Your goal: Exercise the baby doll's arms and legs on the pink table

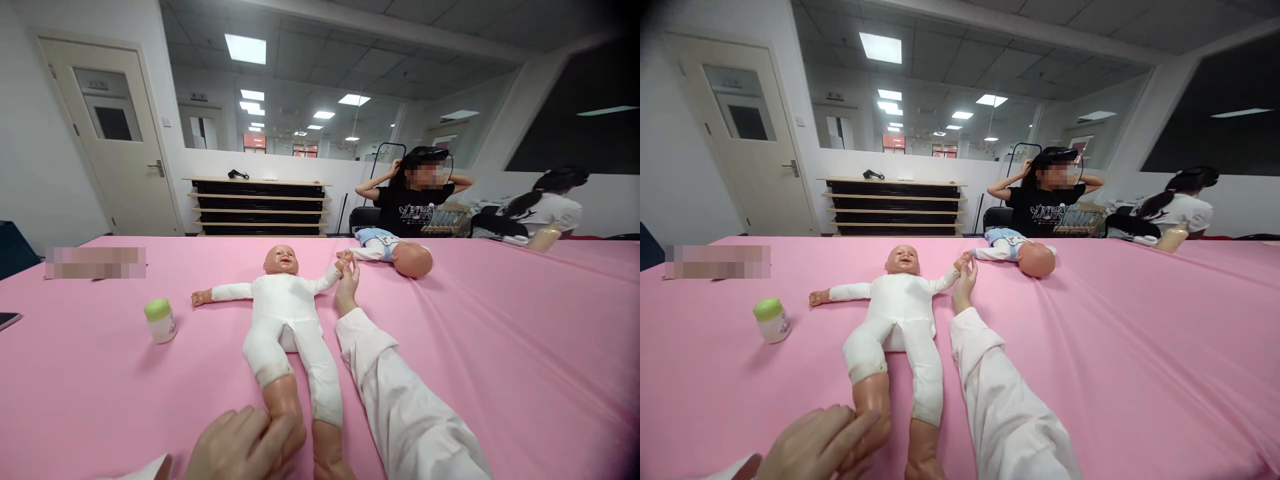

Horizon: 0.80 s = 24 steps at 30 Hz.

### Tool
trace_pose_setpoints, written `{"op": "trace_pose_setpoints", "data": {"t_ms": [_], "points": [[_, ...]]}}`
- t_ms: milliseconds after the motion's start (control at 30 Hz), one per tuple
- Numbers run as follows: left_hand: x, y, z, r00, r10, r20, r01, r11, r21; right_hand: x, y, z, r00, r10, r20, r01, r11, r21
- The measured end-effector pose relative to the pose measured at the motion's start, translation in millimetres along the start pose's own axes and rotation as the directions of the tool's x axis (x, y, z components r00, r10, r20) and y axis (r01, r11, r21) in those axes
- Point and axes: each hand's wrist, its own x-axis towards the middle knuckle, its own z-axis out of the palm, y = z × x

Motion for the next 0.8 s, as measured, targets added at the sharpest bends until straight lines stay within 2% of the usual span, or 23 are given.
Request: {"op": "trace_pose_setpoints", "data": {"t_ms": [67, 100, 167, 233, 300, 333, 400, 500, 567, 633, 700, 767, 800], "points": [[11, -12, -4.1, 0.997, -0.073, 0.036, 0.077, 0.99, -0.116, -12, -15, 17, 0.981, -0.067, 0.183, 0.077, 0.996, -0.049], [14, -20, -3.0, 0.991, -0.129, 0.046, 0.135, 0.976, -0.168, -20, -20, 24, 0.952, -0.097, 0.29, 0.119, 0.991, -0.059], [18, -37, 5.6, 0.957, -0.279, 0.076, 0.289, 0.926, -0.242, -36, -25, 37, 0.857, -0.102, 0.505, 0.171, 0.981, -0.093], [16, -53, 20.3, 0.882, -0.443, 0.161, 0.472, 0.833, -0.29, -51, -25, 44, 0.723, -0.049, 0.689, 0.22, 0.962, -0.163], [11, -67, 35.7, 0.813, -0.545, 0.204, 0.581, 0.743, -0.333, -62, -21, 46, 0.597, -0.007, 0.802, 0.305, 0.927, -0.219], [8, -71, 41.9, 0.796, -0.568, 0.21, 0.603, 0.713, -0.358, -65, -19, 46, 0.553, -0.002, 0.833, 0.347, 0.909, -0.229], [3, -76, 49.8, 0.783, -0.586, 0.211, 0.617, 0.686, -0.384, -69, -16, 45, 0.518, -0.023, 0.855, 0.403, 0.889, -0.22], [-3, -74, 49.7, 0.802, -0.563, 0.202, 0.594, 0.713, -0.371, -72, -16, 43, 0.544, -0.065, 0.836, 0.43, 0.877, -0.212], [-6, -69, 44.3, 0.832, -0.523, 0.183, 0.552, 0.753, -0.358, -73, -17, 42, 0.596, -0.086, 0.799, 0.415, 0.885, -0.214], [-9, -63, 37.3, 0.872, -0.469, 0.137, 0.486, 0.799, -0.356, -72, -16, 40, 0.694, -0.093, 0.714, 0.34, 0.916, -0.211], [-10, -57, 30.1, 0.913, -0.401, 0.076, 0.4, 0.844, -0.357, -66, -11, 33, 0.817, -0.094, 0.569, 0.241, 0.952, -0.189], [-12, -49, 22.7, 0.953, -0.301, 0.024, 0.289, 0.889, -0.356, -52, -1, 20, 0.93, -0.084, 0.359, 0.156, 0.972, -0.177], [-12, -45, 19.0, 0.966, -0.257, 0.013, 0.245, 0.904, -0.351, -43, 4, 11, 0.971, -0.074, 0.229, 0.117, 0.976, -0.182]]}}
